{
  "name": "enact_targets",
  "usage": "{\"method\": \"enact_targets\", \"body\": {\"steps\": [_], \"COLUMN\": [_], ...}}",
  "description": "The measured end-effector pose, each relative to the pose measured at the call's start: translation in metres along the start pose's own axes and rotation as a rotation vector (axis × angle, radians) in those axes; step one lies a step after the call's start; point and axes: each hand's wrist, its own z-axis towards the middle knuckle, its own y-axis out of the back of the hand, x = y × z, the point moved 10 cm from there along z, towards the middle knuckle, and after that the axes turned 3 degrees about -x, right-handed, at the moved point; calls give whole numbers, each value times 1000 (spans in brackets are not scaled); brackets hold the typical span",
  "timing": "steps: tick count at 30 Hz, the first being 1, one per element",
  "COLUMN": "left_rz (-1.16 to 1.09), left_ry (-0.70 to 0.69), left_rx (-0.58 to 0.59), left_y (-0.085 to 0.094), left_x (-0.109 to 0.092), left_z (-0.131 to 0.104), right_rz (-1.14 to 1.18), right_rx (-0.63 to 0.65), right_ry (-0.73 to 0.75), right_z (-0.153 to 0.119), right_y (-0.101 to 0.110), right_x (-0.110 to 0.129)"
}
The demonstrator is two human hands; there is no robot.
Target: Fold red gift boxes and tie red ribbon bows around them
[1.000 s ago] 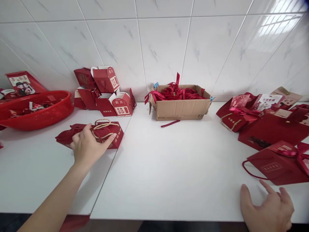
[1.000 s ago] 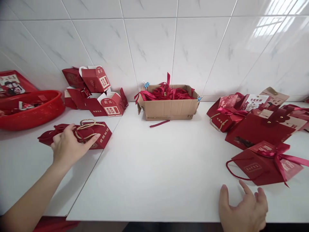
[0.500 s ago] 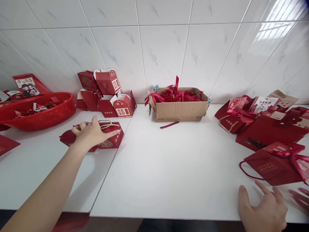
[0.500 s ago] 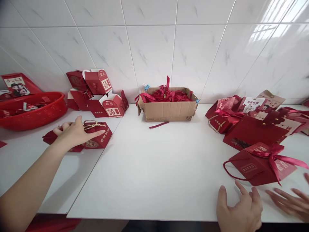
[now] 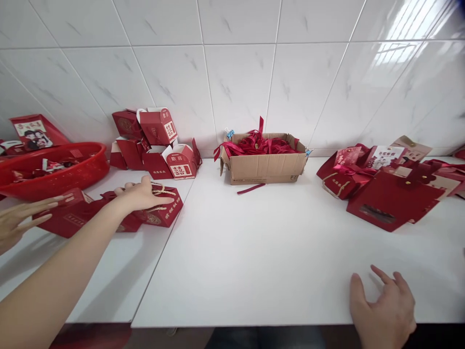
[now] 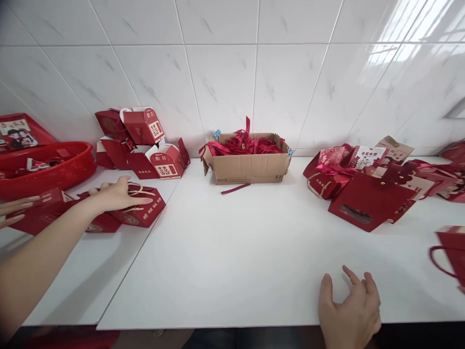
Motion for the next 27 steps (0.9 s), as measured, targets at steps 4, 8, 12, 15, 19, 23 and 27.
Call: {"method": "enact_targets", "body": {"steps": [4,8,12,15,19,23,27], "left_rz": [88,101,-4,-147,-389,-465,-556], "left_ry": [23,-26,-149,-294,-606,-820,-846], "left_rx": [-25,-151,-232,-80,348,382,399], "left_y": [16,52,74,56,-2,-36,-52], "left_x": [-12,-46,-97,-137,-199,-241,-257], "left_z": [-9,-25,-51,-71,-108,-130,-137], "right_rz": [8,11,11,14,60,323,508], "right_rx": [7,18,8,-7,-19,40,428], "right_ry": [6,-7,-8,0,13,205,491], "right_z": [0,0,0,-1,-1,5,10], "right_y": [-3,-4,-3,-3,0,4,-20], "right_x": [-3,-5,-2,-3,-3,38,116]}}
